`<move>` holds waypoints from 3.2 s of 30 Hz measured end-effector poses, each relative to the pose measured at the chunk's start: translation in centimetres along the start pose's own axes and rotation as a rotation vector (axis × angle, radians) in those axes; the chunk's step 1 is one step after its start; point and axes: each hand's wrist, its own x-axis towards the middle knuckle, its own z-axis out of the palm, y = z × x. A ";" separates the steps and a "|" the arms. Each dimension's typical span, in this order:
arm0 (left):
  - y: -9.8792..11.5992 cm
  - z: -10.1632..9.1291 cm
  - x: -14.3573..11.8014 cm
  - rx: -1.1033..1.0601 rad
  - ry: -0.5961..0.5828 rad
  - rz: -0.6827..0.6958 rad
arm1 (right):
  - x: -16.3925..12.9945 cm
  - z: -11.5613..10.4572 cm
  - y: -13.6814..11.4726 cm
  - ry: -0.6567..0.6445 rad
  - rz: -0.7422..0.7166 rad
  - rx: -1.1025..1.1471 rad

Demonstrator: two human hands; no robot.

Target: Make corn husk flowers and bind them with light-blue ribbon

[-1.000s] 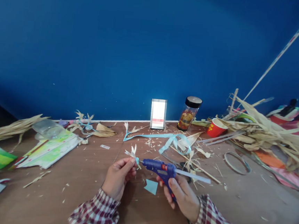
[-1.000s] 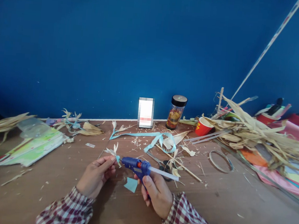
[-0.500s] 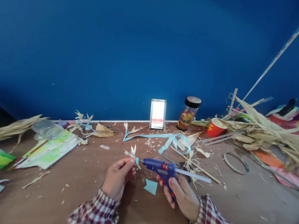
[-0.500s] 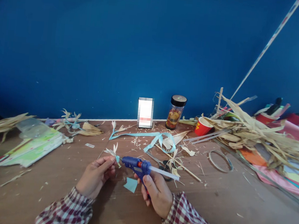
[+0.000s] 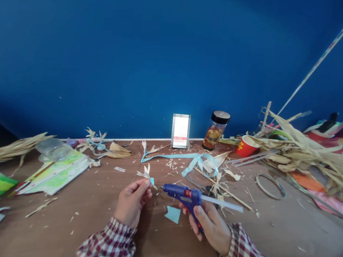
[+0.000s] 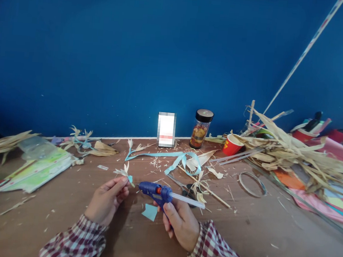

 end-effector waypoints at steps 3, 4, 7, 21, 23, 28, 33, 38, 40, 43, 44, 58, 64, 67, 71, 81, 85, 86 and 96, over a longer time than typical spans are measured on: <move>0.0 0.0 0.1 -0.015 0.035 -0.001 | -0.3 -1.3 -1.6 0.069 -0.177 -0.266; -0.1 0.0 0.1 -0.013 0.033 -0.010 | -0.5 -1.9 -2.1 0.101 -0.260 -0.368; -0.3 0.0 0.0 0.009 0.024 -0.049 | -1.7 -4.3 -3.0 0.205 -0.371 -0.636; -0.7 0.1 0.2 0.034 0.015 -0.096 | -7.4 -19.9 2.8 0.836 0.205 -1.474; -0.6 0.2 0.2 0.036 0.018 -0.089 | -7.5 -20.3 3.1 0.823 0.200 -1.467; -0.6 0.4 -0.2 0.024 0.006 -0.066 | -8.6 -19.3 0.8 0.767 0.012 -1.330; -0.7 1.1 -1.3 0.004 -0.178 -0.094 | -7.7 -11.9 -5.4 0.674 -0.199 -0.917; -0.6 1.8 -2.8 -0.041 -0.333 -0.171 | -1.8 -1.1 -5.9 0.187 -0.032 -0.138; -0.6 1.8 -3.0 -0.043 -0.361 -0.169 | 0.9 1.8 -4.4 0.121 0.094 0.155; -0.8 1.6 -2.9 -0.045 -0.412 -0.152 | 3.4 3.9 -2.3 0.096 0.231 0.493; -0.8 1.5 -2.8 -0.047 -0.432 -0.148 | 3.8 4.1 -1.9 0.072 0.254 0.572; -1.3 1.7 -2.9 0.008 -0.509 -0.186 | 3.4 3.6 -0.6 -0.081 0.307 0.850; -1.5 1.3 -2.7 0.069 -0.528 -0.179 | 3.5 3.5 -0.5 -0.081 0.312 0.832; -1.5 1.3 -2.7 0.120 -0.526 -0.163 | 3.6 3.4 -0.1 -0.089 0.307 0.815; -1.4 1.3 -2.7 0.165 -0.534 -0.148 | 3.7 3.1 0.2 -0.099 0.298 0.794; -1.0 1.5 -2.8 0.274 -0.499 -0.084 | 3.8 2.3 -0.1 -0.136 0.210 0.726; -1.1 1.3 -2.6 0.316 -0.473 -0.102 | 3.8 2.0 0.1 -0.144 0.184 0.694; -1.2 1.3 -2.6 0.321 -0.469 -0.103 | 3.8 2.0 0.2 -0.145 0.183 0.684; -1.4 1.3 -2.7 0.233 -0.450 -0.262 | 4.0 1.8 0.1 -0.152 0.161 0.741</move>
